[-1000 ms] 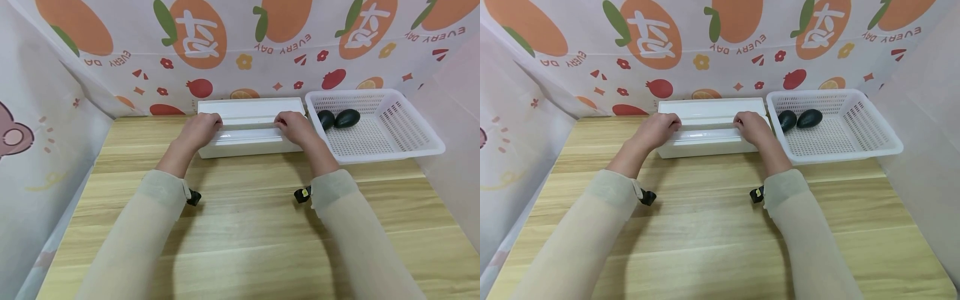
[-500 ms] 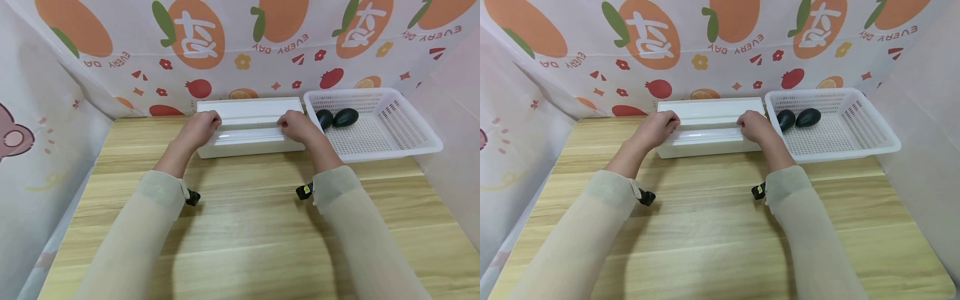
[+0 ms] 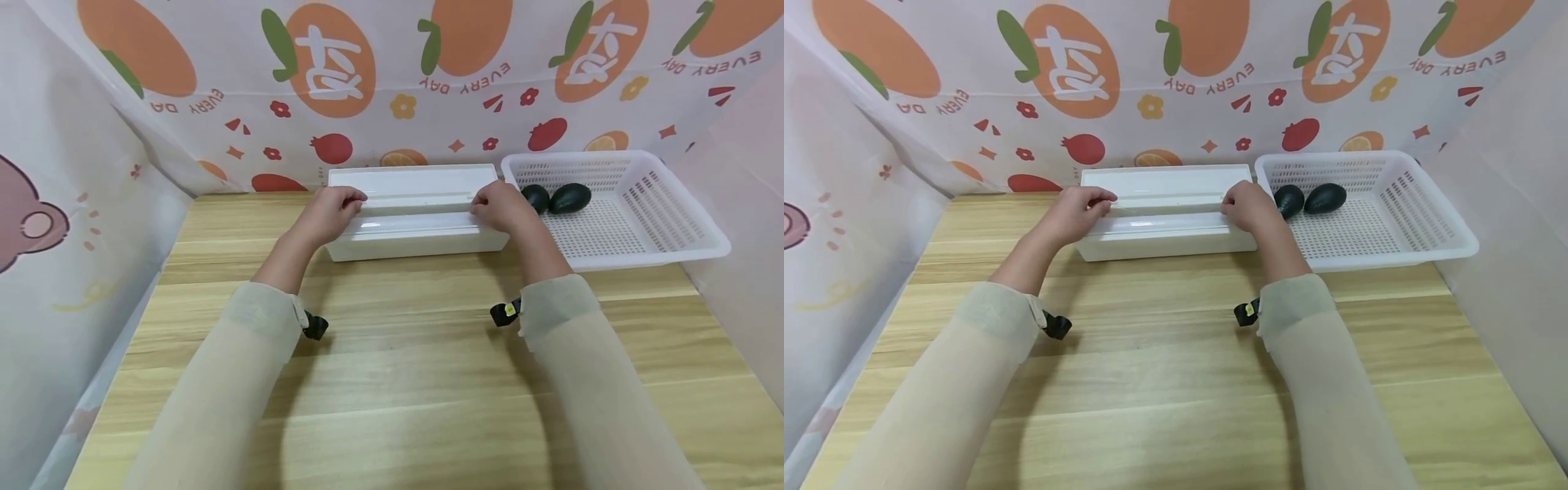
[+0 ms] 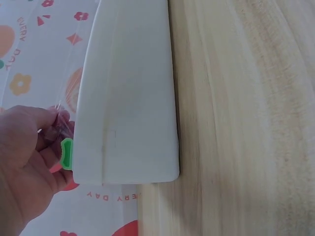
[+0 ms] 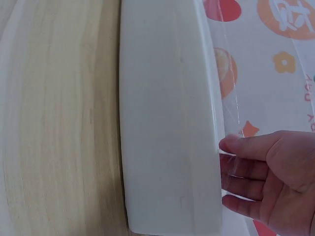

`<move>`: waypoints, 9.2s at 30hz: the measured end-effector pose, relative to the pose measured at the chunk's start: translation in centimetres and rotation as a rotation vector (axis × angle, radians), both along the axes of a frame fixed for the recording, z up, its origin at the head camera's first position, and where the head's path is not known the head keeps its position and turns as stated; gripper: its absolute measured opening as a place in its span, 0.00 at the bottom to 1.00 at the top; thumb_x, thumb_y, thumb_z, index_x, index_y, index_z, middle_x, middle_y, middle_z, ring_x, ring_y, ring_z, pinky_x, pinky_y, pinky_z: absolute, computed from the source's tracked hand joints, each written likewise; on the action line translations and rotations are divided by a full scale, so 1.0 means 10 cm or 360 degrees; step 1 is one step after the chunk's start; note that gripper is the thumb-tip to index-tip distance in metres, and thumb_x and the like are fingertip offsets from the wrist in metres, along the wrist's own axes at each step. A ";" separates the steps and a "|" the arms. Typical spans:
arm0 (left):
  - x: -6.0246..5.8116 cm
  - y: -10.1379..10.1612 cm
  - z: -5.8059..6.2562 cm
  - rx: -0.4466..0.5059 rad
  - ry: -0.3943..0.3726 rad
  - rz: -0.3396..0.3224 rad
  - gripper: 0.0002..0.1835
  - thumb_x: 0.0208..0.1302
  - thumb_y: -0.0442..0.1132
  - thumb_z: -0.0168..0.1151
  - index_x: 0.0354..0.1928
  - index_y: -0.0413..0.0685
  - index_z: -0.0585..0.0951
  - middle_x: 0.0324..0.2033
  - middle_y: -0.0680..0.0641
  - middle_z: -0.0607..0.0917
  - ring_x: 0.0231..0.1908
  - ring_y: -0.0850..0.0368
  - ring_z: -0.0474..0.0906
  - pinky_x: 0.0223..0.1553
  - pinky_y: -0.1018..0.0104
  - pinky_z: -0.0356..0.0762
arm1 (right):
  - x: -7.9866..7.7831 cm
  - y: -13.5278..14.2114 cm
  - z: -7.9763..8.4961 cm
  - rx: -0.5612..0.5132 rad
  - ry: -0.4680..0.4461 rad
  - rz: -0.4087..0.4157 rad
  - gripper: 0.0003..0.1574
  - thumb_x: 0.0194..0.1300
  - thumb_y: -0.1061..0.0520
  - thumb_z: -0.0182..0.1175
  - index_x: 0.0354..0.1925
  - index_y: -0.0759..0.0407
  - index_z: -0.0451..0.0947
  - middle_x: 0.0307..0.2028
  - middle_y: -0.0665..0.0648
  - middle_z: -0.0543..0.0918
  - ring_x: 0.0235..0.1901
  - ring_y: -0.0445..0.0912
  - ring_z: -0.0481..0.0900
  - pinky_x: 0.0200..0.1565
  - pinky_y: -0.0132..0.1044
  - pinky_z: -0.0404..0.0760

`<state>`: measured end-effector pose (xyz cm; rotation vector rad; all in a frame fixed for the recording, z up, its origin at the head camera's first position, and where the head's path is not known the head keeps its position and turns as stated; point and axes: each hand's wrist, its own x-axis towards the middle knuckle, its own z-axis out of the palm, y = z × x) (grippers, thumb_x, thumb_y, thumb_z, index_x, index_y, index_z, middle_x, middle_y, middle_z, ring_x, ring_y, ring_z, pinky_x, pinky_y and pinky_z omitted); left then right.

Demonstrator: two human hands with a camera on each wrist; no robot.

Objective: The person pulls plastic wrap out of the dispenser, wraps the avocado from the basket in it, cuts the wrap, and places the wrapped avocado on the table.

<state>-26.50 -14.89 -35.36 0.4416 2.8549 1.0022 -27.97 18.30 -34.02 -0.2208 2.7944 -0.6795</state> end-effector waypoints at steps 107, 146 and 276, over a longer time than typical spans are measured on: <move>0.04 -0.06 1.16 0.1044 0.0220 0.0407 0.12 0.64 0.40 0.66 0.43 0.39 0.85 0.29 0.48 0.87 0.31 0.55 0.86 0.37 0.71 0.84 | 0.04 0.06 1.02 -0.1461 0.0197 -0.0442 0.24 0.56 0.44 0.70 0.45 0.58 0.86 0.38 0.57 0.88 0.40 0.50 0.88 0.44 0.34 0.84; 0.06 -0.03 1.80 0.1147 0.0303 0.0381 0.14 0.63 0.40 0.66 0.45 0.37 0.84 0.29 0.49 0.87 0.31 0.55 0.85 0.36 0.72 0.83 | 0.02 0.06 1.62 -0.1224 0.0462 -0.0350 0.23 0.57 0.44 0.68 0.47 0.55 0.87 0.37 0.52 0.87 0.38 0.43 0.87 0.42 0.28 0.83; 1.87 0.04 -0.26 0.0609 -0.0724 -0.0476 0.09 0.67 0.38 0.63 0.38 0.37 0.86 0.30 0.42 0.88 0.30 0.51 0.83 0.32 0.63 0.83 | 1.85 0.33 -0.71 -0.0613 -0.0061 0.0963 0.03 0.63 0.51 0.67 0.34 0.45 0.88 0.33 0.39 0.82 0.33 0.35 0.78 0.37 0.30 0.80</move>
